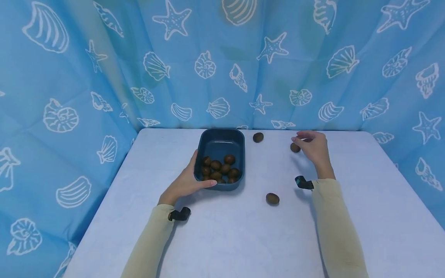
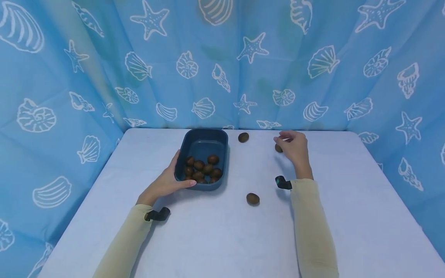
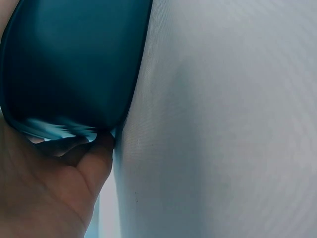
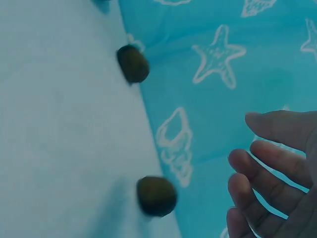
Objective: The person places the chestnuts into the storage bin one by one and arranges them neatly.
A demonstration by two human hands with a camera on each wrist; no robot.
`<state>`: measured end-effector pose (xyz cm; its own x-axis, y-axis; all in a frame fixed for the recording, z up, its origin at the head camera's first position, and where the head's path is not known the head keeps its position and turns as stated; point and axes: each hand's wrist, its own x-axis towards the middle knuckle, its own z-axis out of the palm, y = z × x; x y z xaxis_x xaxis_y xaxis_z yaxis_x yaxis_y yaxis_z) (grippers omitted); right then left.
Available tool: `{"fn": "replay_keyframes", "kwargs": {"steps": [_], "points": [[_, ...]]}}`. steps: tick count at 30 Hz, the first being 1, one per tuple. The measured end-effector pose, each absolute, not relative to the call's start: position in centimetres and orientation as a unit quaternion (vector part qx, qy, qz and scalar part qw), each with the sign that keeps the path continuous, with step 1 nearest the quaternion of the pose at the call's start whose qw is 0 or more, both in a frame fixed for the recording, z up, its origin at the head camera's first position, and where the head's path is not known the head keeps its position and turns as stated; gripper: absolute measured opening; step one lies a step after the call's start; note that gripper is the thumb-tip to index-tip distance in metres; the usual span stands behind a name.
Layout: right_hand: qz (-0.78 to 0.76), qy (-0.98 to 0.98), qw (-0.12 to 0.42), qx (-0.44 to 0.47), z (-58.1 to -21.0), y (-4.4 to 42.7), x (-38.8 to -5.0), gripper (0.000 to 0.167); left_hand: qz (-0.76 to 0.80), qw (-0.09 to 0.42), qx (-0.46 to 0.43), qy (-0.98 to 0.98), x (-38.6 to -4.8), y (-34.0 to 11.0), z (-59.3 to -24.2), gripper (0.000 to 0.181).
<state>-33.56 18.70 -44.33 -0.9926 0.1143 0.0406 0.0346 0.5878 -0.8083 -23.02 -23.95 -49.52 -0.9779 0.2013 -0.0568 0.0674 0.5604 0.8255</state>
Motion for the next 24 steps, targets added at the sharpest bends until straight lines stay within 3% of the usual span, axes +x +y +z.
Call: {"fn": "replay_keyframes", "kwargs": {"steps": [24], "points": [[0.467, -0.878, 0.038, -0.1, -49.0, 21.8, -35.2, 0.051, 0.45, 0.06, 0.1, 0.886, -23.0, -24.3, -49.9, 0.132]]}}
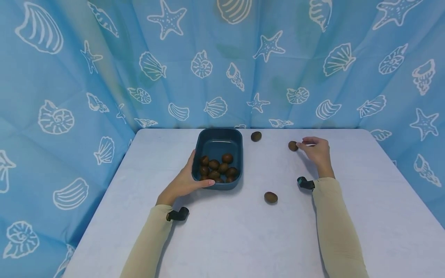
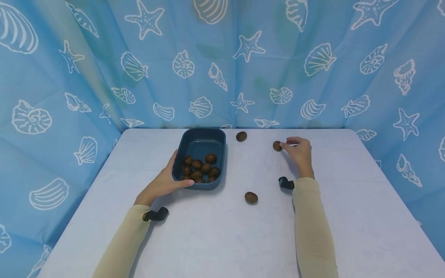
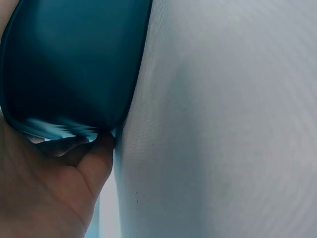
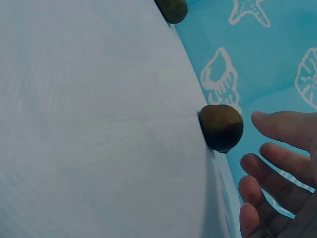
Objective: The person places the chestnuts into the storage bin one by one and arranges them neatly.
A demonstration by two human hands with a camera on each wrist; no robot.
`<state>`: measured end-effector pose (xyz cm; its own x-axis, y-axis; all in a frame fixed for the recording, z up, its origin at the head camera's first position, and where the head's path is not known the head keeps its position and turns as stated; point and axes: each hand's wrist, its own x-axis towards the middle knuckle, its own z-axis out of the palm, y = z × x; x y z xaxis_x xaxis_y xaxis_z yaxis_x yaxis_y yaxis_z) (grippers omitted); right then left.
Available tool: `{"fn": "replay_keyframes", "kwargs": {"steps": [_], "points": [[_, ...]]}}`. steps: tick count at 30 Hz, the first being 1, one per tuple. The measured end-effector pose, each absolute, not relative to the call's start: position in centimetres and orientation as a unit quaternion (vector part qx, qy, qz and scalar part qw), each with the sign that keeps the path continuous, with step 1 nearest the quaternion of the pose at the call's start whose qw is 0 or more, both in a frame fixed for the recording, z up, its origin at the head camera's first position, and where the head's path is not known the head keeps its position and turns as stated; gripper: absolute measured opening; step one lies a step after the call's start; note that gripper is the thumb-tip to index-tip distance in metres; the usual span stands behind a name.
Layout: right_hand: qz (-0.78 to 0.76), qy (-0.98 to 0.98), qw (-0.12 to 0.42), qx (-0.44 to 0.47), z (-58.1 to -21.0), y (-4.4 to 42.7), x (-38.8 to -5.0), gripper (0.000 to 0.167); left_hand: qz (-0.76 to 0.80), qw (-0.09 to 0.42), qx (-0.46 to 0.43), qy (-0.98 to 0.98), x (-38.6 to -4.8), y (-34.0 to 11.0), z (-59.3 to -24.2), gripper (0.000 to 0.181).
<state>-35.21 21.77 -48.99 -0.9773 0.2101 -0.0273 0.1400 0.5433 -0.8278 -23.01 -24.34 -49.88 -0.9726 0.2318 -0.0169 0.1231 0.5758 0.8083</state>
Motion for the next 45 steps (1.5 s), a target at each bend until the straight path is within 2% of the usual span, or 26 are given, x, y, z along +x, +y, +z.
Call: {"fn": "replay_keyframes", "kwargs": {"steps": [26, 45], "points": [[0.464, -0.88, -0.016, -0.095, -49.9, 21.3, -36.1, 0.061, 0.458, 0.064, 0.1, 0.881, -22.9, -24.2, -49.8, 0.132], [0.44, -0.894, 0.0, -0.085, -49.3, 20.5, -36.1, 0.052, 0.448, 0.07, 0.087, 0.887, -22.9, -24.3, -49.7, 0.132]]}}
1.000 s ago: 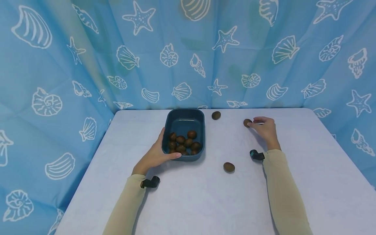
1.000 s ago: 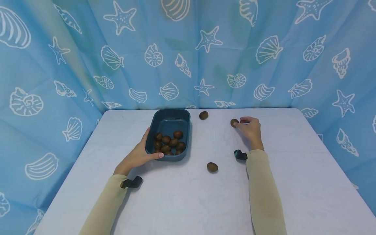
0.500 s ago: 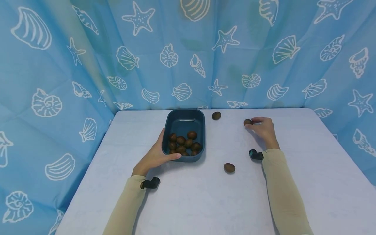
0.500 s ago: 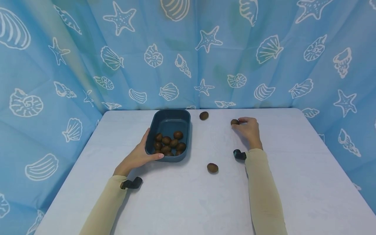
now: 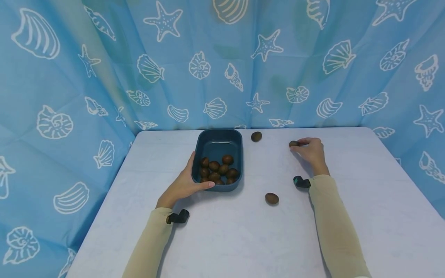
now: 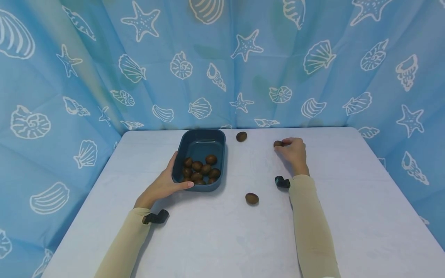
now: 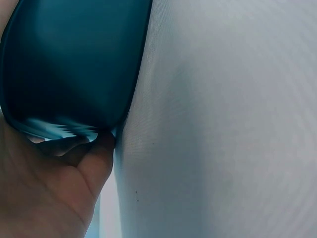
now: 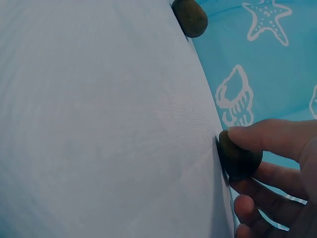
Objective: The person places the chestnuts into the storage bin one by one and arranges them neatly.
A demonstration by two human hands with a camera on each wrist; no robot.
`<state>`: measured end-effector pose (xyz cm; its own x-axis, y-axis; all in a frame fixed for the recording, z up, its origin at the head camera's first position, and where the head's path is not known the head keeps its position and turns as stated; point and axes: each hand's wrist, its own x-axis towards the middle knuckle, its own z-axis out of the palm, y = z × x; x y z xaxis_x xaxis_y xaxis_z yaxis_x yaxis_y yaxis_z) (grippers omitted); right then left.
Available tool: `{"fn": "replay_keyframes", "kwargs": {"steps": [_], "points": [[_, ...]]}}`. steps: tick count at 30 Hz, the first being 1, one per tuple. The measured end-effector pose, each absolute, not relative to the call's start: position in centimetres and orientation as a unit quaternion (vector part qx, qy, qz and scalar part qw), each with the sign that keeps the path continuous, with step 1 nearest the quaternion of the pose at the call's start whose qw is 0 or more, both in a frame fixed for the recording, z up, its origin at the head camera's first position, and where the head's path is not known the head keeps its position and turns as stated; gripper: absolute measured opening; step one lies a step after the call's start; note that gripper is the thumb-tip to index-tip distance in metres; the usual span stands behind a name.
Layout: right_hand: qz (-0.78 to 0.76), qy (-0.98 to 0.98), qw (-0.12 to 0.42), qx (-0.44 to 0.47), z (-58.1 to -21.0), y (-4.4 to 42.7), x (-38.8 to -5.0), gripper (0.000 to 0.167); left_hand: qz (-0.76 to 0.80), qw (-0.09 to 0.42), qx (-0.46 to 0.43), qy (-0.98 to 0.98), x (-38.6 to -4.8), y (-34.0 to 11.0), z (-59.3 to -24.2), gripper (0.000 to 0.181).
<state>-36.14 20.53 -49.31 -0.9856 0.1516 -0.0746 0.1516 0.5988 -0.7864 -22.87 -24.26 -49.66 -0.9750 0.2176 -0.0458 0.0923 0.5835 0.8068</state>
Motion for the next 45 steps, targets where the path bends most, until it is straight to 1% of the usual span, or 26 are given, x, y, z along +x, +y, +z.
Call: {"fn": "replay_keyframes", "kwargs": {"steps": [6, 13, 19, 28, 34, 38, 45], "points": [[-0.447, 0.89, 0.005, 0.086, -48.9, 20.2, -36.1, 0.053, 0.451, 0.067, 0.092, 0.885, -22.9, -24.3, -49.6, 0.132], [-0.451, 0.89, -0.015, 0.061, -47.9, 19.6, -35.7, 0.053, 0.453, 0.068, 0.094, 0.884, -22.8, -24.3, -49.5, 0.133], [-0.457, 0.888, -0.017, 0.044, -46.4, 18.6, -35.2, 0.053, 0.454, 0.067, 0.095, 0.883, -22.8, -24.3, -49.6, 0.132], [-0.466, 0.883, -0.04, -0.019, -44.6, 17.0, -34.3, 0.052, 0.461, 0.061, 0.107, 0.879, -22.8, -24.2, -49.6, 0.131], [-0.469, 0.881, -0.037, -0.045, -43.6, 15.8, -33.7, 0.052, 0.457, 0.061, 0.103, 0.881, -22.9, -24.3, -49.7, 0.131], [-0.463, 0.885, -0.025, -0.047, -42.8, 14.9, -33.2, 0.052, 0.458, 0.059, 0.106, 0.881, -22.9, -24.3, -49.7, 0.131], [-0.457, 0.887, -0.018, -0.064, -41.9, 13.4, -32.4, 0.052, 0.454, 0.059, 0.108, 0.883, -23.0, -24.5, -49.9, 0.131]]}}
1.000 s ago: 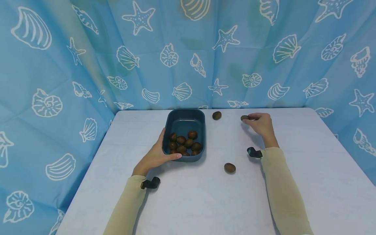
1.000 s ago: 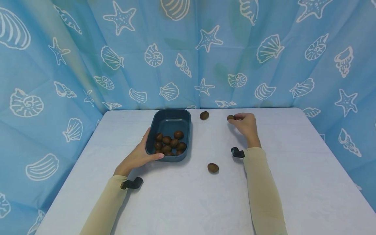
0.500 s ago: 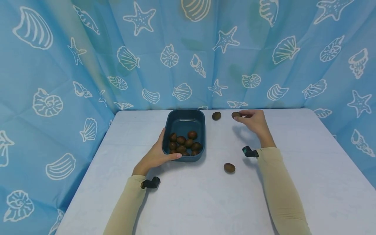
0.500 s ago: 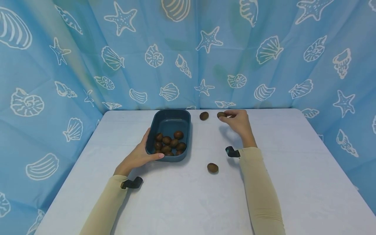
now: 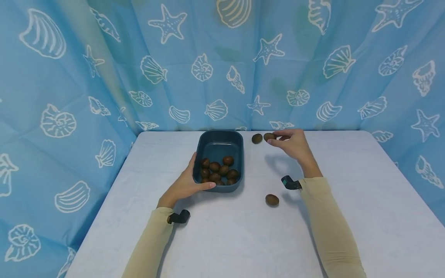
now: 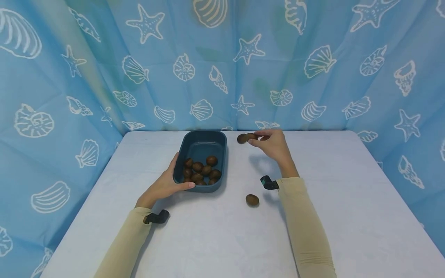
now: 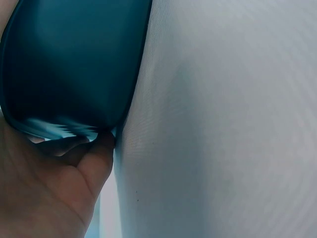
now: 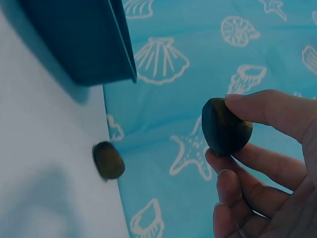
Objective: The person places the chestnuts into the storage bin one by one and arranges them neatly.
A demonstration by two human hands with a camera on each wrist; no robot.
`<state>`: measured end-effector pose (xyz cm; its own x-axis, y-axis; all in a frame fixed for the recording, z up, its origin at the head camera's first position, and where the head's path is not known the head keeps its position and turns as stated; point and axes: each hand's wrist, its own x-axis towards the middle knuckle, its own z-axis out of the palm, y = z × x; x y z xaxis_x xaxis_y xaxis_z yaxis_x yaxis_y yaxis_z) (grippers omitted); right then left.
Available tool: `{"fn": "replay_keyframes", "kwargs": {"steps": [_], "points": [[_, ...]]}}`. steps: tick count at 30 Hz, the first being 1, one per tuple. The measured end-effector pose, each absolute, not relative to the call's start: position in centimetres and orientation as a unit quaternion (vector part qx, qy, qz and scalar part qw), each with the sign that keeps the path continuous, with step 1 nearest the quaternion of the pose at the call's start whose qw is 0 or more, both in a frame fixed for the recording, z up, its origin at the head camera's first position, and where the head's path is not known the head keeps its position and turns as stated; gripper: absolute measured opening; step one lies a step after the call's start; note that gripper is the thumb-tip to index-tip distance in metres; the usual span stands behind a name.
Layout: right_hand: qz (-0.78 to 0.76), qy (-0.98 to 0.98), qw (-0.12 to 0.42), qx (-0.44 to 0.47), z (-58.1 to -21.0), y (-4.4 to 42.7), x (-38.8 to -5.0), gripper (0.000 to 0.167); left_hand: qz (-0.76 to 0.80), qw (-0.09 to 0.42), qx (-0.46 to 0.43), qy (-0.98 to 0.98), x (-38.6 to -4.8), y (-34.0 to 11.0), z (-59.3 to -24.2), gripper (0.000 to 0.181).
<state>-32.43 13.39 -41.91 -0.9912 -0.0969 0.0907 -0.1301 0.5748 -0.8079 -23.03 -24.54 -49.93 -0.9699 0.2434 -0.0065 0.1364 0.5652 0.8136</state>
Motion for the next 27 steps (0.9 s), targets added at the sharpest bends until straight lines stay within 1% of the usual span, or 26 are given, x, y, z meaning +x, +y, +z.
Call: {"fn": "replay_keyframes", "kwargs": {"steps": [7, 12, 18, 27], "points": [[0.45, -0.888, 0.013, 0.094, -41.2, 11.8, -31.8, 0.051, 0.458, 0.065, 0.088, 0.882, -22.7, -24.6, -49.8, 0.133], [0.458, -0.882, 0.019, 0.108, -40.5, 10.5, -31.8, 0.05, 0.46, 0.061, 0.106, 0.88, -22.9, -24.4, -49.8, 0.131], [0.488, -0.862, 0.007, 0.135, -39.5, 8.2, -32.2, 0.049, 0.464, 0.051, 0.12, 0.876, -23.1, -24.4, -50.0, 0.13], [0.487, -0.853, 0.009, 0.188, -38.7, 4.2, -32.9, 0.04, 0.466, 0.046, 0.129, 0.874, -23.1, -24.2, -49.8, 0.129]]}}
